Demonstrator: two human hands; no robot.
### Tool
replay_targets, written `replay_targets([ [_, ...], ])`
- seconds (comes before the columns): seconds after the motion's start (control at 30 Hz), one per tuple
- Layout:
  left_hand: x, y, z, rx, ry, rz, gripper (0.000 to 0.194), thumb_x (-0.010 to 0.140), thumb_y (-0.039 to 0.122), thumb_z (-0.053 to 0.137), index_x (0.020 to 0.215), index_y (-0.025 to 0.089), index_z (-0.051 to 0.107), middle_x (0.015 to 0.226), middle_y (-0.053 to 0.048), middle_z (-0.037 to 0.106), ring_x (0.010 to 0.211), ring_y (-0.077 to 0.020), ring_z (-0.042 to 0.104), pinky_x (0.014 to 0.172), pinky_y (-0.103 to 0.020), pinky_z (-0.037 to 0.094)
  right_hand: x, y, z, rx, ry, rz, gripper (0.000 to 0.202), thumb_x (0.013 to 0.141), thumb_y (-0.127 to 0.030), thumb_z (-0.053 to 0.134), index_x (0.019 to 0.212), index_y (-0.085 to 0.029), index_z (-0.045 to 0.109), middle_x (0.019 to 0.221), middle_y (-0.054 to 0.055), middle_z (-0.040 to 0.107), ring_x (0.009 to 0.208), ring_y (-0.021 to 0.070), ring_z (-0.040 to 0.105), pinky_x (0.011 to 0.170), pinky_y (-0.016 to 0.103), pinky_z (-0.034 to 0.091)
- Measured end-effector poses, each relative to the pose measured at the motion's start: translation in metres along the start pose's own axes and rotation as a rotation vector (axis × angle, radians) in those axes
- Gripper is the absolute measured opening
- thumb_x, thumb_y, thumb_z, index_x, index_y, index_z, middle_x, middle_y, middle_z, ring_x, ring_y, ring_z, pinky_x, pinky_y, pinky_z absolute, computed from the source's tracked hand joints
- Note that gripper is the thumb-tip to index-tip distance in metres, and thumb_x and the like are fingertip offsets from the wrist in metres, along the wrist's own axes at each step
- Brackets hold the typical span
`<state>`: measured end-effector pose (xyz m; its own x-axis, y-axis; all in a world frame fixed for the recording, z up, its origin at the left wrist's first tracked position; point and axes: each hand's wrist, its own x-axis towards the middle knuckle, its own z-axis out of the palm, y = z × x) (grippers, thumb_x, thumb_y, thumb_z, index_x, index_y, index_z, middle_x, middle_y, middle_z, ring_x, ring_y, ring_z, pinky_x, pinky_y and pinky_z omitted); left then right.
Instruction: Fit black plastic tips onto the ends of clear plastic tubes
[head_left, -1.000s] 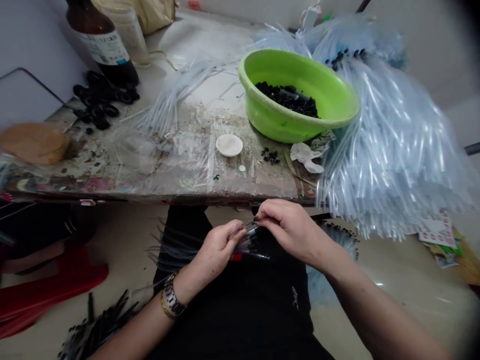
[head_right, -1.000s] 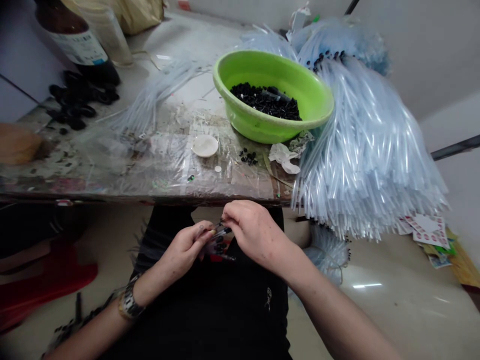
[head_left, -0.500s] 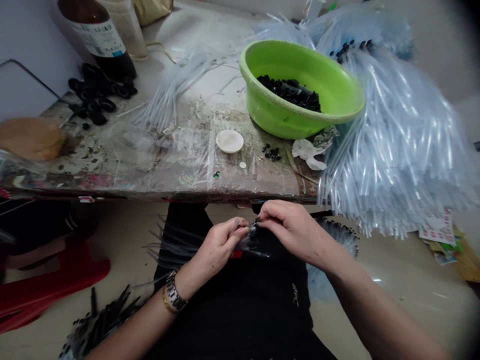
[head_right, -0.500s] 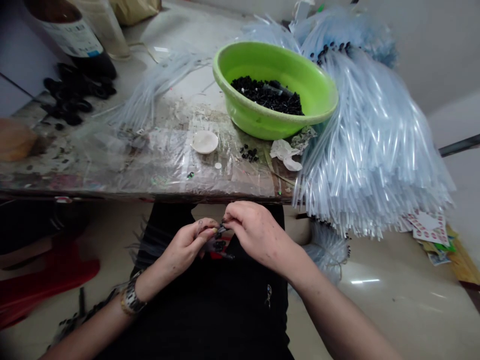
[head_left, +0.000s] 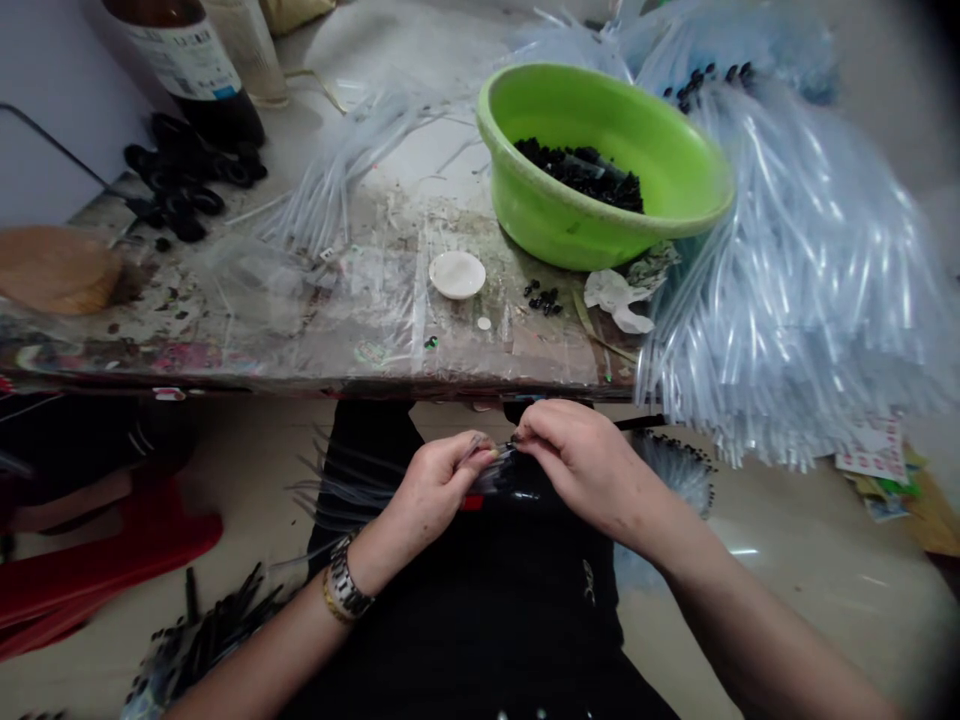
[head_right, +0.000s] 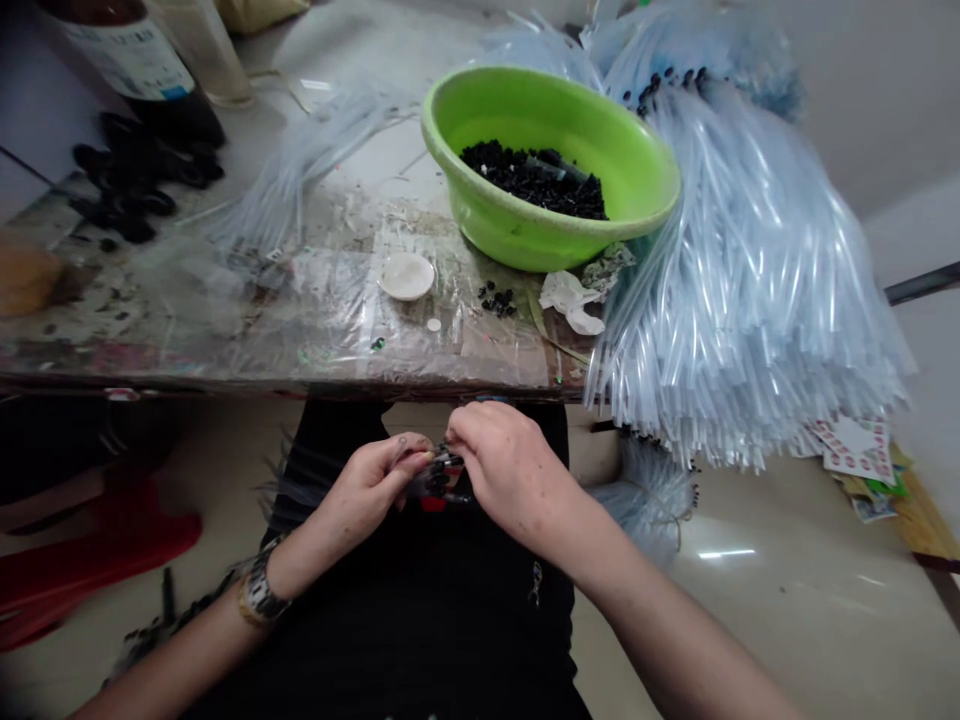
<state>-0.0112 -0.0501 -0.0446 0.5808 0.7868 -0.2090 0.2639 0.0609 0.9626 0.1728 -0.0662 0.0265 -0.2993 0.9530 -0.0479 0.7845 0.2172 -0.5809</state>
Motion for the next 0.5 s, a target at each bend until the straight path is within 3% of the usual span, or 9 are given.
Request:
replay_targets([
  [0.27,-0.001,-0.003,0.001,0.096,-0.007,0.038,0.031,0.093,0.033,0.045,0.067,0.017,0.048,0.063,0.004,0.042,0.059,-0.0100,0.041,0.057,-0.021,0.034,-0.004,0.004,0.009,-0.133,-0.017,-0.082,0.018,0.086,-0.005,0.045,0.073,-0.017,0.050,0.075,0.004,0.054,0.073,0.0165,0.047,0.071,0.029,0.037],
  [0.5,-0.001,-0.003,0.003,0.059,-0.034,-0.014,0.032,0.092,0.036,0.044,0.066,0.018,0.047,0.060,0.004,0.040,0.054,-0.0097,0.038,0.050,-0.020,0.032,0.001,0.012,0.010,0.139,-0.062,-0.001,0.018,0.084,-0.006,0.051,0.070,-0.018,0.049,0.069,-0.001,0.053,0.069,0.0119,0.050,0.066,0.024,0.036],
])
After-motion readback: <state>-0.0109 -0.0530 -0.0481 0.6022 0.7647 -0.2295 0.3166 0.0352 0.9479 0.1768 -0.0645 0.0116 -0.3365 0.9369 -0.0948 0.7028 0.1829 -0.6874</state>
